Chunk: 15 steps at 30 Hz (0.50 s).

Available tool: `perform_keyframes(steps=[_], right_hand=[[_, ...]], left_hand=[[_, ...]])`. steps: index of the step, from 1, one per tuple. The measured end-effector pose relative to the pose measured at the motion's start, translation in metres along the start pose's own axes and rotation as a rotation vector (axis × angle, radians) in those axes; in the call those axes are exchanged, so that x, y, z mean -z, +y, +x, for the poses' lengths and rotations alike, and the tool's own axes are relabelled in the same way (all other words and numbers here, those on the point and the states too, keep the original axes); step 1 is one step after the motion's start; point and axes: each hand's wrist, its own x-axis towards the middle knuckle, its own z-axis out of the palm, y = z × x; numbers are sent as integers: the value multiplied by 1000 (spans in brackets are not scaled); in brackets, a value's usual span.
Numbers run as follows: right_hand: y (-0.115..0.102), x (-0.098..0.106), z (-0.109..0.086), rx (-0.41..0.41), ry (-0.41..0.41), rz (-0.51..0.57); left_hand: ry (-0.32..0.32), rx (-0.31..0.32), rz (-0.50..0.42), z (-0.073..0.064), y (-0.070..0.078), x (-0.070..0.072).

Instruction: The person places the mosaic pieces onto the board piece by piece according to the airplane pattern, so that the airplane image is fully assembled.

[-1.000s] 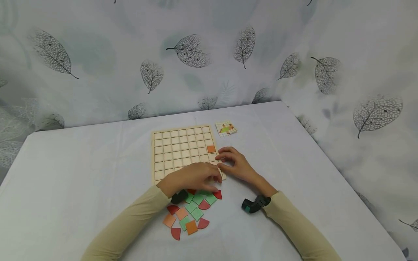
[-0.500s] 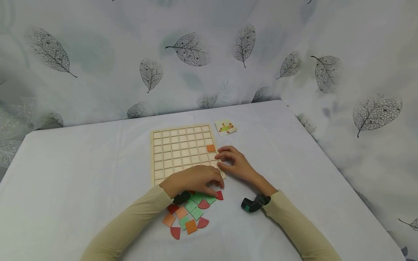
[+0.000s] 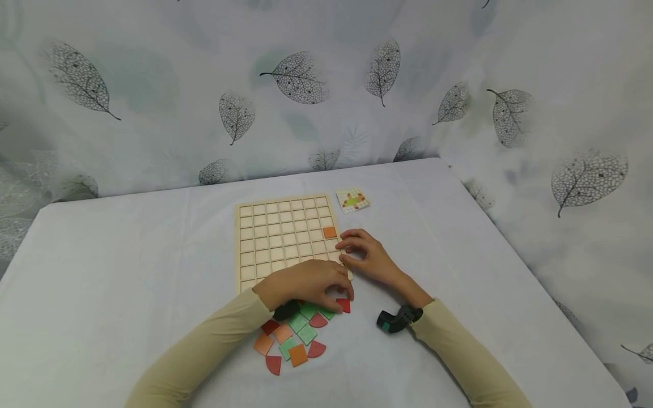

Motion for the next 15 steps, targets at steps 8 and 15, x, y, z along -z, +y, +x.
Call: perform_keyframes(steps=[8, 15], right_hand=[[0, 0, 0, 18, 4, -3], [1, 0, 0, 25, 3, -5]], left_hand=[[-38, 12, -62, -1, 0, 1], [-41, 25, -55, -1, 1, 1]])
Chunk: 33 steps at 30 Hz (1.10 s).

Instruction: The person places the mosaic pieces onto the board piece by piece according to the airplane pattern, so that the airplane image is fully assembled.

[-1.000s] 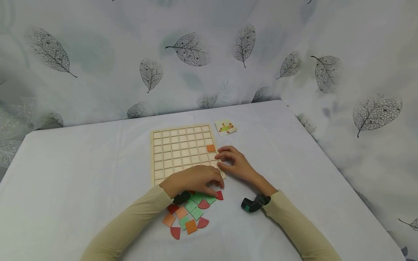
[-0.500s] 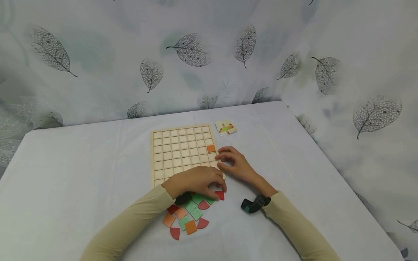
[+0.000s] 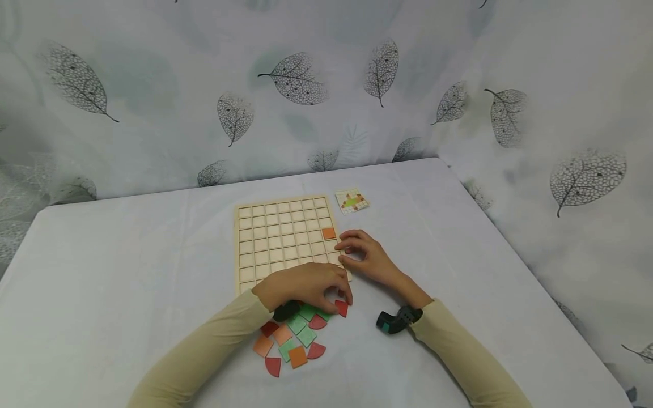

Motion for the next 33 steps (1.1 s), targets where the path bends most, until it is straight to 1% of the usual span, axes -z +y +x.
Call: perform_keyframes(steps=[8, 16, 26, 29, 33], right_hand=[[-2, 1, 0, -8, -6, 8], [-6, 1, 0, -13, -8, 7], [-3, 0, -1, -9, -1, -12], [-5, 0, -1, -15, -3, -3], [-7, 1, -1, -21, -3, 9]], left_hand=[[57, -39, 71, 0, 1, 0], [52, -22, 112, 0, 2, 0], [60, -3, 140, 3, 4, 1], [65, -4, 147, 3, 4, 1], [90, -14, 143, 2, 3, 0]])
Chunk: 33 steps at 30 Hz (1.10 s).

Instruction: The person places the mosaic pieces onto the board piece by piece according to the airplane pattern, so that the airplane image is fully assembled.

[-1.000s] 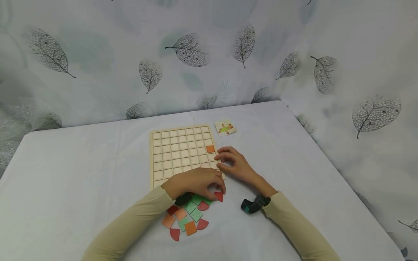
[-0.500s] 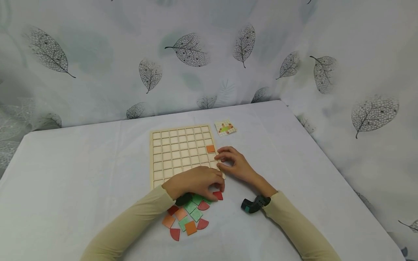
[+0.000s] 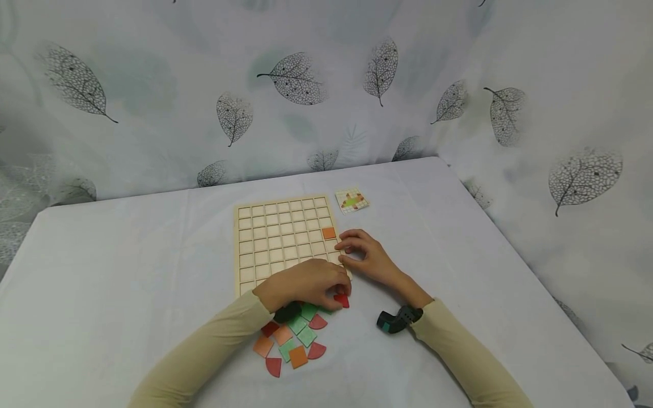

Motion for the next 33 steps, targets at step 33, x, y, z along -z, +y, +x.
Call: perform_keyframes(steps=[33], right_hand=[[6, -2, -1, 30, 19, -42]], left_hand=[[324, 284, 0, -12, -22, 0]])
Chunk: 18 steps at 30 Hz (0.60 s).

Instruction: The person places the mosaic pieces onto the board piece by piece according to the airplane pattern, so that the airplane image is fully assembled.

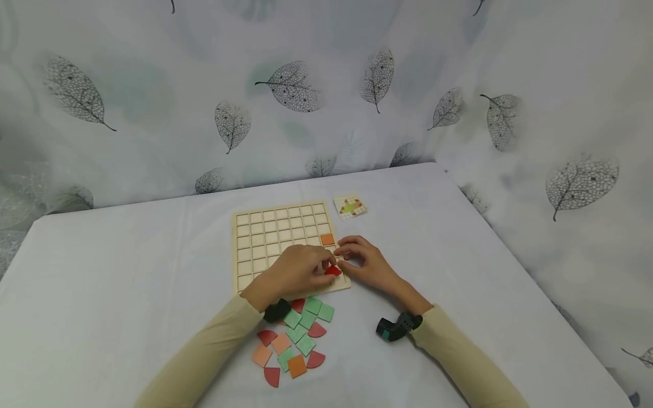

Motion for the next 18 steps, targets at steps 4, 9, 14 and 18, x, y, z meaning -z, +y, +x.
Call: perform_keyframes(steps=[4, 9, 14, 18], right_hand=[[18, -4, 0, -5, 3, -3], [41, -9, -1, 7, 9, 12], [44, -8, -1, 11, 12, 15], [45, -8, -1, 7, 8, 26]], left_hand=[[41, 32, 26, 3, -3, 0], [48, 98, 41, 6, -6, 4], [33, 185, 0, 10, -8, 6], [2, 251, -47, 12, -8, 8]])
